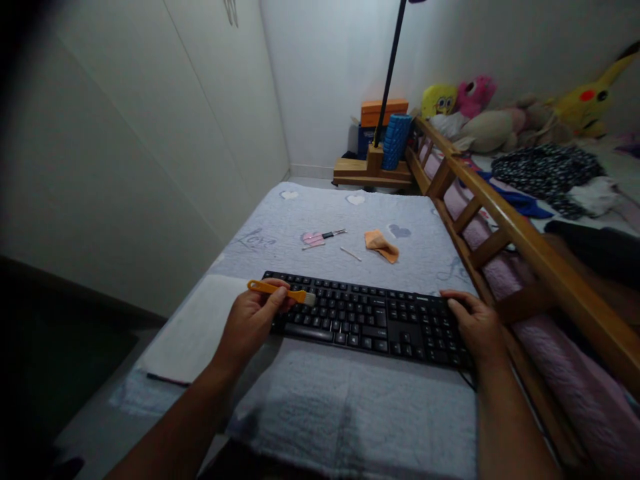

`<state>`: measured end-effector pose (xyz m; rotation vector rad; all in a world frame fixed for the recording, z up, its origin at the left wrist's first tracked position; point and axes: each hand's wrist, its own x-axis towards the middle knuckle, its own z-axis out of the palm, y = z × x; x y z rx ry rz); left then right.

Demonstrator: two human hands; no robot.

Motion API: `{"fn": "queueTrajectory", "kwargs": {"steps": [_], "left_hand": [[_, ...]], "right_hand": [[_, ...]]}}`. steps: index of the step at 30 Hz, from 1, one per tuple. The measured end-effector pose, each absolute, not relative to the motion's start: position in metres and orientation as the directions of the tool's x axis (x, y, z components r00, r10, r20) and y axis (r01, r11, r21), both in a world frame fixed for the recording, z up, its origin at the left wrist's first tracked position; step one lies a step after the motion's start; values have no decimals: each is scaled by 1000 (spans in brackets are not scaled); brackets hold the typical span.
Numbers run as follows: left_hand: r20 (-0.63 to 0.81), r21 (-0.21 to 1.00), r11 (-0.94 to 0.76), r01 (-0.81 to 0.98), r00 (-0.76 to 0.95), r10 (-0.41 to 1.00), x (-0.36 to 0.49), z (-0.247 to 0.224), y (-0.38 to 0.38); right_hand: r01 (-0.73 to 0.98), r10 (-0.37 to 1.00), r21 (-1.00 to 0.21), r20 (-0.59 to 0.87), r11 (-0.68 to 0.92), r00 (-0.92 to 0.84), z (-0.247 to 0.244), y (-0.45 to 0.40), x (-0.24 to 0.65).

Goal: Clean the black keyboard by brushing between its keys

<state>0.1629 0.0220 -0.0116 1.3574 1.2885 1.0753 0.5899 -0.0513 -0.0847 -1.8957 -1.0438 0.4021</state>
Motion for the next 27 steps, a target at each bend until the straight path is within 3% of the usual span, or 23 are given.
{"fn": "queueTrajectory", "kwargs": {"steps": [5,13,27], "left_hand": [[45,961,-56,271,46,998,172,-21,22],[250,744,-167,647,-37,967,143,-8,26],[316,622,-63,781,-177,932,95,-2,37]], "right_hand": [[493,803,-836,115,-240,585,-87,-52,592],[503,807,-833,127,-229,577,-89,-53,592],[520,812,-823,133,-228,568,-89,-54,593]]}}
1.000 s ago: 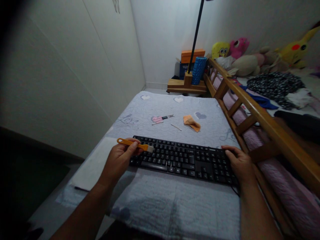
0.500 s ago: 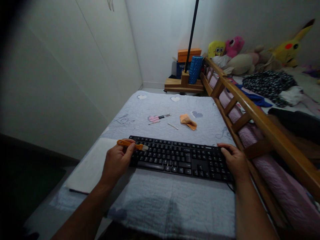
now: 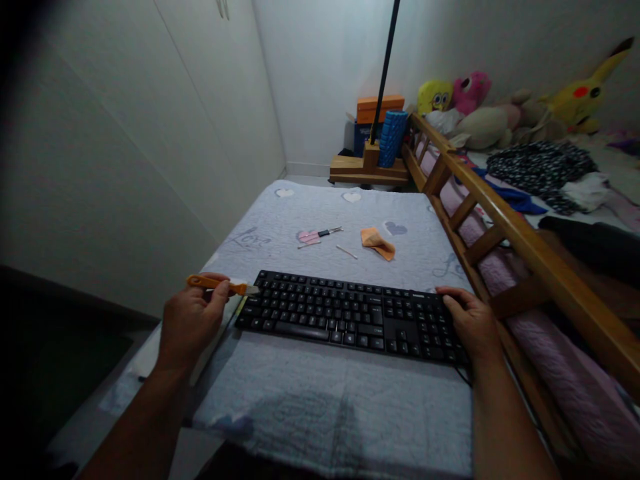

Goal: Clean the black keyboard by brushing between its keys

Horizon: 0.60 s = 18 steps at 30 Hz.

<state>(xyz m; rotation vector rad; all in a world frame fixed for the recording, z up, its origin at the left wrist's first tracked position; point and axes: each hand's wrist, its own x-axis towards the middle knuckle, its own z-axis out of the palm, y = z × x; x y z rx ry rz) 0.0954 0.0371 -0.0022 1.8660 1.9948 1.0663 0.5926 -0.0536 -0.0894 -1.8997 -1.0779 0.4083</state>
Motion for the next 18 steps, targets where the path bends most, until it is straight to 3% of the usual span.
{"fn": "queueTrajectory", "kwargs": {"steps": [4,8,10,18], "left_hand": [[361,636,-62,770,-225,905,93,-4,36],[224,832,-64,551,-228,947,103,-9,33],[185,849,-52,525,-203,962,108,-11,32],[405,569,-62,820,-213,889,99,-5,33]], "right_hand": [[538,815,-814,152,-218,559,-91,-53,594],[536,822,-819,155,-203,549,-92,-53,595],[529,821,-823,150,-205,550,-91,-53,595],[507,811,-838,145,-204,567,-89,-53,591]]}}
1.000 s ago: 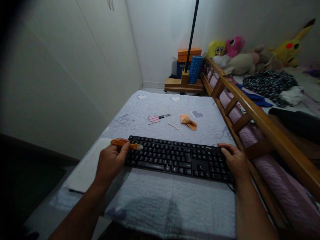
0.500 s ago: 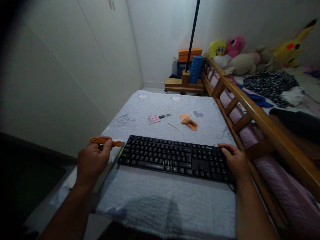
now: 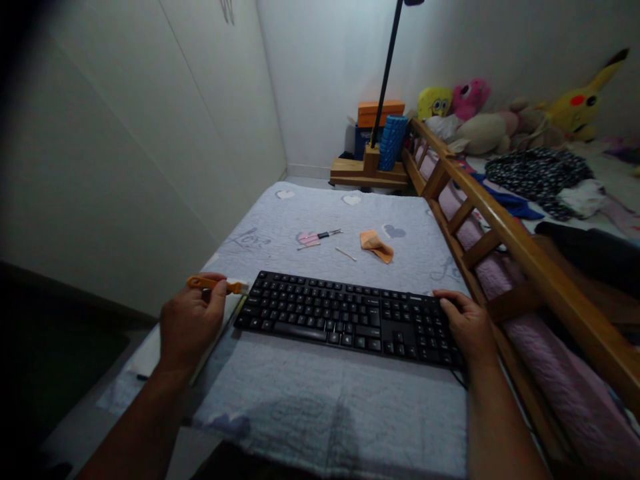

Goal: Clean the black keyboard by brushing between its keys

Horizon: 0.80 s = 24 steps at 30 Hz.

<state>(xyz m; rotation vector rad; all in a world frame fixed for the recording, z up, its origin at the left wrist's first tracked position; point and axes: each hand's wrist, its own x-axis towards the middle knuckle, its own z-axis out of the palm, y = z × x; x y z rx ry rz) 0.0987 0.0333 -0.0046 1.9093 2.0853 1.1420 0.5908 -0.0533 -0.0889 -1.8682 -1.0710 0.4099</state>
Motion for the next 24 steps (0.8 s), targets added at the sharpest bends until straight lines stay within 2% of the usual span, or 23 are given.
{"fn": "queueTrajectory", "kwargs": {"steps": [1,3,5,7,11,18,24], "left_hand": [[409,580,-66,812,-220,885,98,-4,33],[358,683,-80,727,-238,903,100,-5,31],[240,832,-76,550,-232,943,108,-6,27],[123,930,-52,364,-176,977,122,-8,21],[76,973,-63,221,-52,996,153,-11,10],[96,955,-106,278,52,994,180,-20,3],[116,921,-118,371,28,993,177,-22,4]], "right_hand": [[501,812,-840,136,-209,567,-89,-53,591],[497,813,-839,121,-223,569,-89,-53,592],[496,813,-836,113,-232,571,-90,-54,593],[490,813,-840,108,-233,572,-91,-54,595],[464,807,-853,90,-239,583,-94,-54,595],[462,801,-857,105,-228,589,-93,-53,593],[462,794,-854,102,-239,599,-90,-53,590]]}}
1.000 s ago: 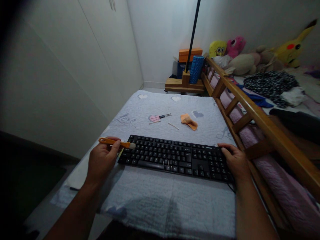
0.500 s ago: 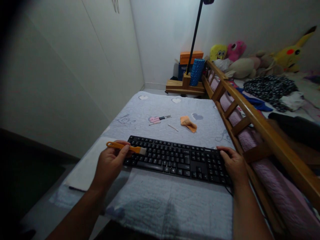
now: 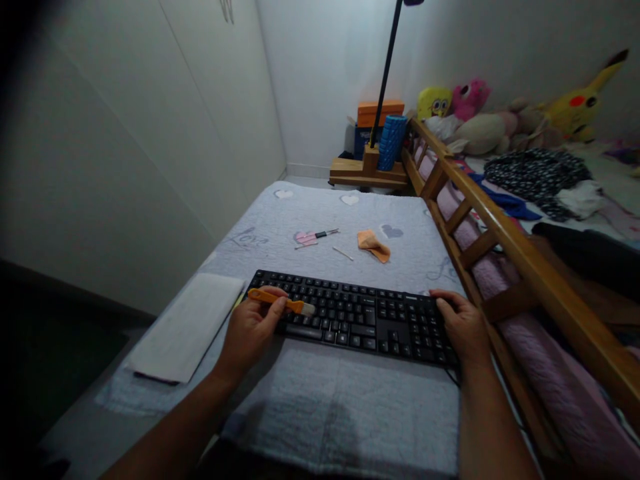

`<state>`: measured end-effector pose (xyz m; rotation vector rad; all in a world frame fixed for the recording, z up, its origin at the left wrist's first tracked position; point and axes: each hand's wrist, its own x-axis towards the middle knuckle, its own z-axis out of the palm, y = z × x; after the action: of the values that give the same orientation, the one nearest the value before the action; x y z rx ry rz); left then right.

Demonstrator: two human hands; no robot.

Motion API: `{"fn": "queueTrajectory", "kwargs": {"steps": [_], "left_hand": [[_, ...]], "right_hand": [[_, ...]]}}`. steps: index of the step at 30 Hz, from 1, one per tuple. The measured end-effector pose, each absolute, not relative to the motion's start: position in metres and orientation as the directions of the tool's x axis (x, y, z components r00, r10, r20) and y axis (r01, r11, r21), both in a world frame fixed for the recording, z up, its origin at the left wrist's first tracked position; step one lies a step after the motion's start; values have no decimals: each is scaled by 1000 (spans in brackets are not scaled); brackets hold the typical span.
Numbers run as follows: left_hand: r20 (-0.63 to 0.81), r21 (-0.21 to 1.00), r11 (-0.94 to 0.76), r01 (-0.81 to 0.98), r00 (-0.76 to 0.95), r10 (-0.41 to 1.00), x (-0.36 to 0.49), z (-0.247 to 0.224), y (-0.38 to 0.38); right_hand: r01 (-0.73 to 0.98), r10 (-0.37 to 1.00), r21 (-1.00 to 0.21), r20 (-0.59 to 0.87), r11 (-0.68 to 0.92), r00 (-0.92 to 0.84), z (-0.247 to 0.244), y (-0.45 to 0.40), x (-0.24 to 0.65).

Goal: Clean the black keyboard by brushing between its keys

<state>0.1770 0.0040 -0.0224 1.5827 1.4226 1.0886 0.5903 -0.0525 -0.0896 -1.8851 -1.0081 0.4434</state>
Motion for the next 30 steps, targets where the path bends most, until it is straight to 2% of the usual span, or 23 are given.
{"fn": "queueTrajectory", "kwargs": {"steps": [3,7,13,15,18,22,30], "left_hand": [[140,894,-122,432,-11,990,166,-20,6],[139,904,-97,417,-71,988,151,-17,11],[58,979,-50,199,-35,998,162,-15,11],[55,981,-56,186,7,998,173,-16,9],[101,957,-112,269,54,993,185,-19,4],[192,879,-187,438,33,981,182,-18,2],[199,834,-139,534,-55,979,141,-12,9]], "right_hand": [[453,794,-861,102,-232,600,-90,-52,590],[455,794,-863,113,-219,598,-89,-52,588],[449,789,-866,112,-221,604,-87,-52,585],[441,786,-867,100,-232,610,-87,-52,586],[458,789,-856,105,-238,605,-88,-52,587],[476,797,-852,128,-216,591,-89,-53,588],[450,799,-869,115,-207,590,-91,-53,590]]}}
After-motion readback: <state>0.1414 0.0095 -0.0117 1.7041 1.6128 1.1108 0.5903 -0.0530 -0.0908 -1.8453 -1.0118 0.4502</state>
